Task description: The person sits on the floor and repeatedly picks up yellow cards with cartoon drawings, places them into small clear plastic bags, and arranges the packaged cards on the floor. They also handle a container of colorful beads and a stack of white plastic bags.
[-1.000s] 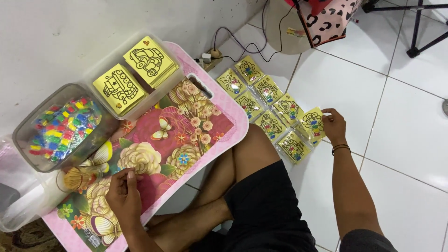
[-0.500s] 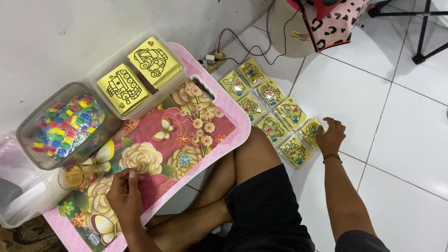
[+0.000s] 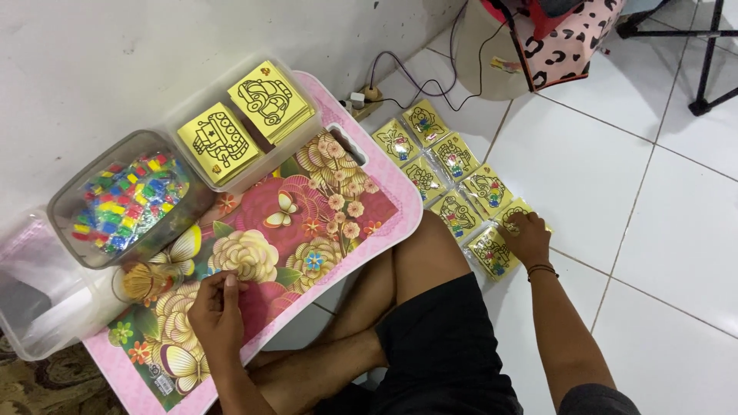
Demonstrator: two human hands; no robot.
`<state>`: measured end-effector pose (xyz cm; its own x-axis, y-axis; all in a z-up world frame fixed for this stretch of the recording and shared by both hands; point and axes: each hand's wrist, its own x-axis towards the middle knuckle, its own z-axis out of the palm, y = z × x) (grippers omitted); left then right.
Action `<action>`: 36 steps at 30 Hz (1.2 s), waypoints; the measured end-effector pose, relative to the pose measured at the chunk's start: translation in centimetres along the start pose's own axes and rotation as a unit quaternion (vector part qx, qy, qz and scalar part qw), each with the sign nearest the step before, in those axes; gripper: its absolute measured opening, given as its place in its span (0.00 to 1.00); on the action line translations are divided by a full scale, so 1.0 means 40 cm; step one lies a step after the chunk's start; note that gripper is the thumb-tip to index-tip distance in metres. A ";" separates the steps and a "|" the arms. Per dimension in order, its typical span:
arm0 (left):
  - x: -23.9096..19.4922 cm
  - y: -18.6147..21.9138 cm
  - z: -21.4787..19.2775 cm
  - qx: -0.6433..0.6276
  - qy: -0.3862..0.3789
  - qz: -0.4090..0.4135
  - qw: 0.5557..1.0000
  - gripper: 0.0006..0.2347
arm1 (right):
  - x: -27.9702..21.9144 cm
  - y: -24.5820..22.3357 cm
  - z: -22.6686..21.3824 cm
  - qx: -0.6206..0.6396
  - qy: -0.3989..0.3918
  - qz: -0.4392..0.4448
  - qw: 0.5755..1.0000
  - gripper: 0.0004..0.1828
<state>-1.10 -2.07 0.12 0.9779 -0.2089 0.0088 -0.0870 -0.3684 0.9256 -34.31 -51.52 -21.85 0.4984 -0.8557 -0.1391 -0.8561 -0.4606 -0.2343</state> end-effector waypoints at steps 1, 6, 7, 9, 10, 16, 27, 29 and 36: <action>0.001 -0.005 -0.002 0.000 0.001 0.001 1.000 0.06 | -0.001 0.001 -0.002 0.001 0.001 -0.001 1.000 0.19; -0.001 -0.003 -0.005 -0.013 -0.013 0.012 1.000 0.06 | -0.002 0.009 -0.012 0.033 0.033 -0.009 0.999 0.10; -0.001 -0.002 -0.004 -0.014 -0.011 0.013 1.000 0.06 | -0.002 0.004 -0.023 0.033 0.034 -0.011 0.999 0.10; 0.000 0.000 -0.006 0.002 -0.011 0.013 1.000 0.07 | 0.007 -0.014 -0.044 0.087 0.080 -0.014 0.993 0.03; 0.000 0.004 -0.004 0.001 -0.005 0.015 1.000 0.07 | 0.015 -0.036 -0.067 0.089 0.081 -0.020 0.993 0.03; 0.004 0.005 -0.010 -0.015 -0.003 0.028 0.999 0.06 | 0.027 -0.311 -0.304 0.249 0.214 -0.141 0.934 0.04; 0.018 -0.041 -0.019 -0.072 -0.001 0.112 0.991 0.05 | -0.121 -1.006 -0.624 0.393 0.225 -0.491 0.744 0.03; 0.015 -0.026 -0.034 -0.074 0.002 0.111 0.991 0.05 | -0.168 -1.121 -0.623 0.396 0.189 -0.533 0.723 0.03; 0.023 -0.071 -0.041 -0.058 -0.023 0.141 0.988 0.03 | -0.320 -1.469 -0.545 0.236 0.116 -0.699 0.665 0.07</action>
<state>0.37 0.29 -1.88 0.9077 -0.3310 0.2579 -0.3298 -0.1829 0.9261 6.65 -18.65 14.67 0.6814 0.2924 0.6710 0.5867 -0.7664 -0.2618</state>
